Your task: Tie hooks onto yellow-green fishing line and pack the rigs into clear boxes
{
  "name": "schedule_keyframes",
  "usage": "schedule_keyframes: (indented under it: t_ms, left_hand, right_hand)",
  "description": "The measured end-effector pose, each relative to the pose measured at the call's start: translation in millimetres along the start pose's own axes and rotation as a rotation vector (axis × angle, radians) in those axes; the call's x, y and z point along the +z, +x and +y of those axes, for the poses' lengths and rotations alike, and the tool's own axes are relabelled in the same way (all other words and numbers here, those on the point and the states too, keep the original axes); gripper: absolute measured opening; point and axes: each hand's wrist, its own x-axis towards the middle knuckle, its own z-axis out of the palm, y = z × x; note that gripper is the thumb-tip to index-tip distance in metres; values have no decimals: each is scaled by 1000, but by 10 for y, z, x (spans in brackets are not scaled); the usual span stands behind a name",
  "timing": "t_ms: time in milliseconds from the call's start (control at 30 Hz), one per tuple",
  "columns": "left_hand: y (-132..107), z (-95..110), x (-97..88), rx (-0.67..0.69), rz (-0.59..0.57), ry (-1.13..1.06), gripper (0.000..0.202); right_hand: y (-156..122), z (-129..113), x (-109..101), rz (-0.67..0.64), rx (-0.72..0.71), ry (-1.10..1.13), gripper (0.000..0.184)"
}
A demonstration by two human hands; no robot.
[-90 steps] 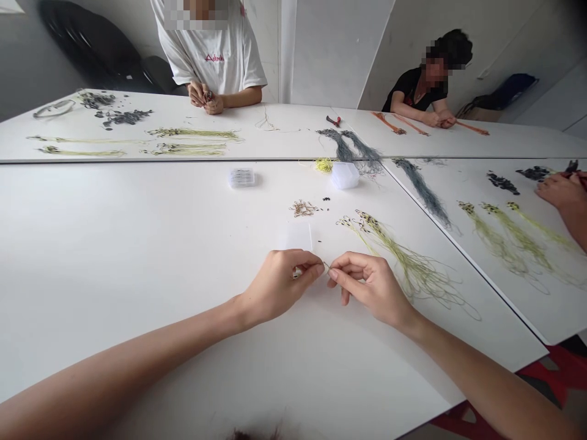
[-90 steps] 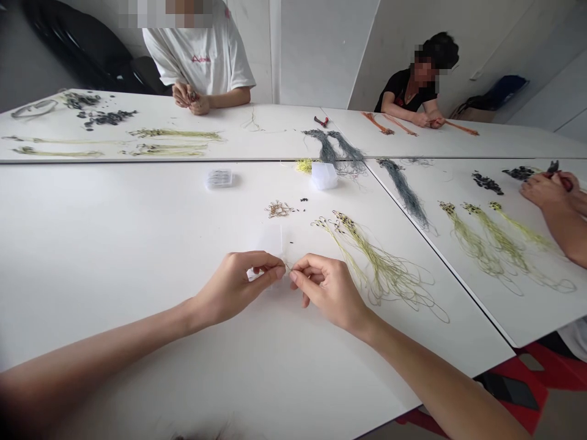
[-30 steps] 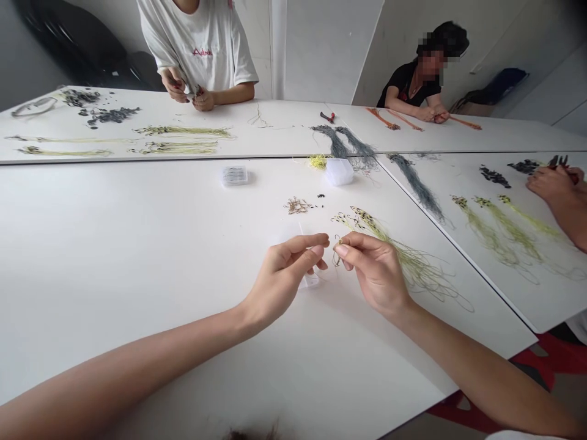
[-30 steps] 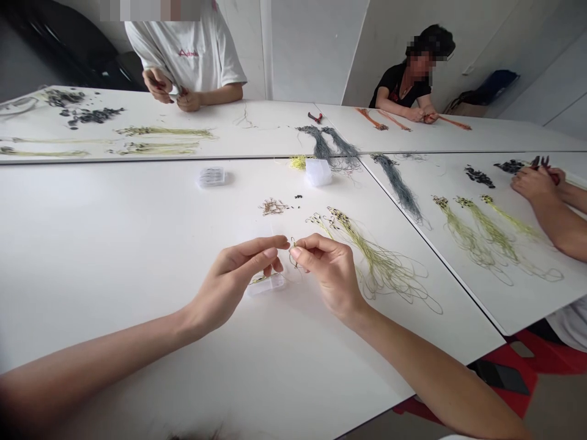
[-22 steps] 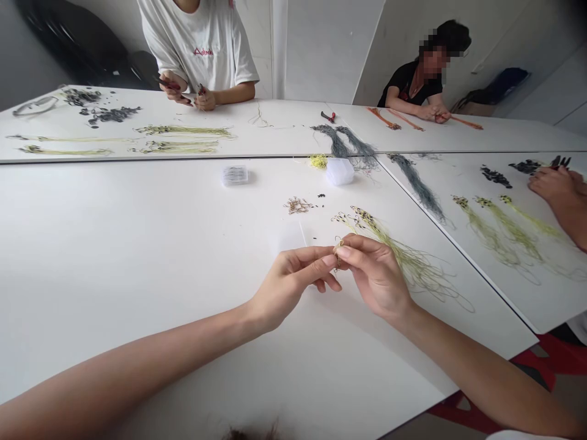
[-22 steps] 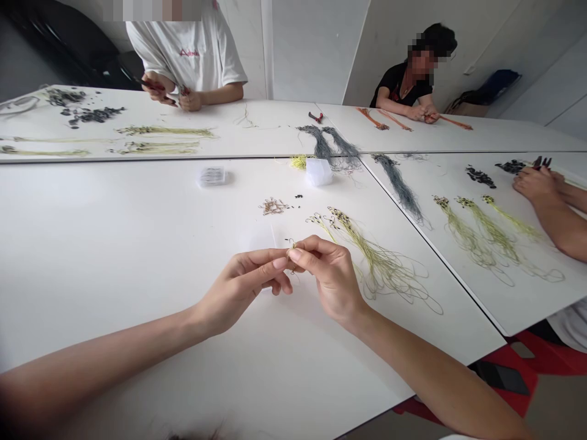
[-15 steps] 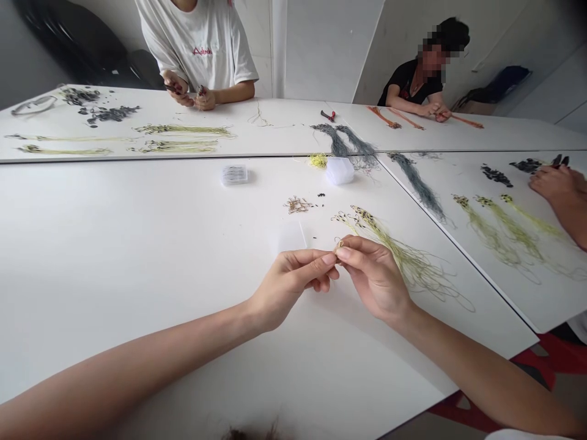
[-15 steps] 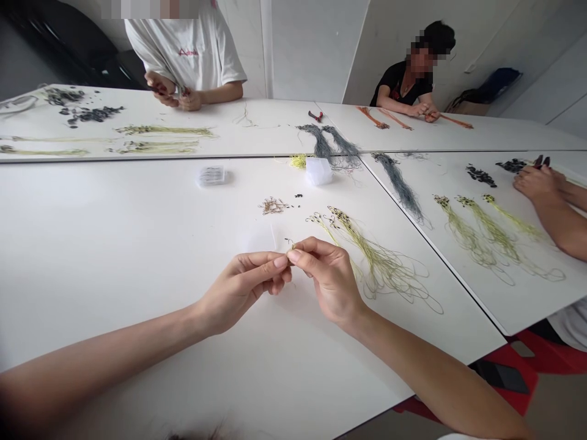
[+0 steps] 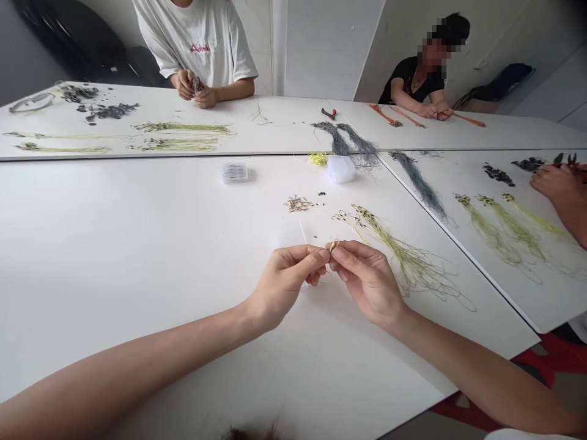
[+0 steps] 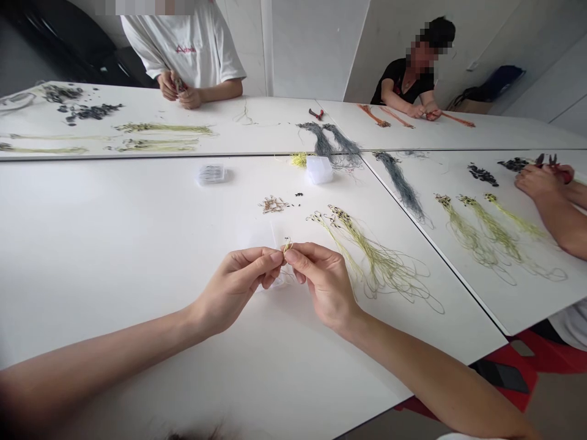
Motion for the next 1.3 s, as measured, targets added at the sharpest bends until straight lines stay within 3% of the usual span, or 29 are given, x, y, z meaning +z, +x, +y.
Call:
schedule_keyframes:
  t_ms: [433,867,1300]
  left_hand:
    - [-2,-10,-4,47,11,68,29]
    - [7,-17,-37,-9,-90,-7,26]
    - [11,-19,-25,51,-40,19,29]
  right_hand:
    - [3,1,-8,-22,6,3,6]
    - [29,-102,-15,-67,-22,-14,7]
    - [18,-44,-30,-105,97,63,5]
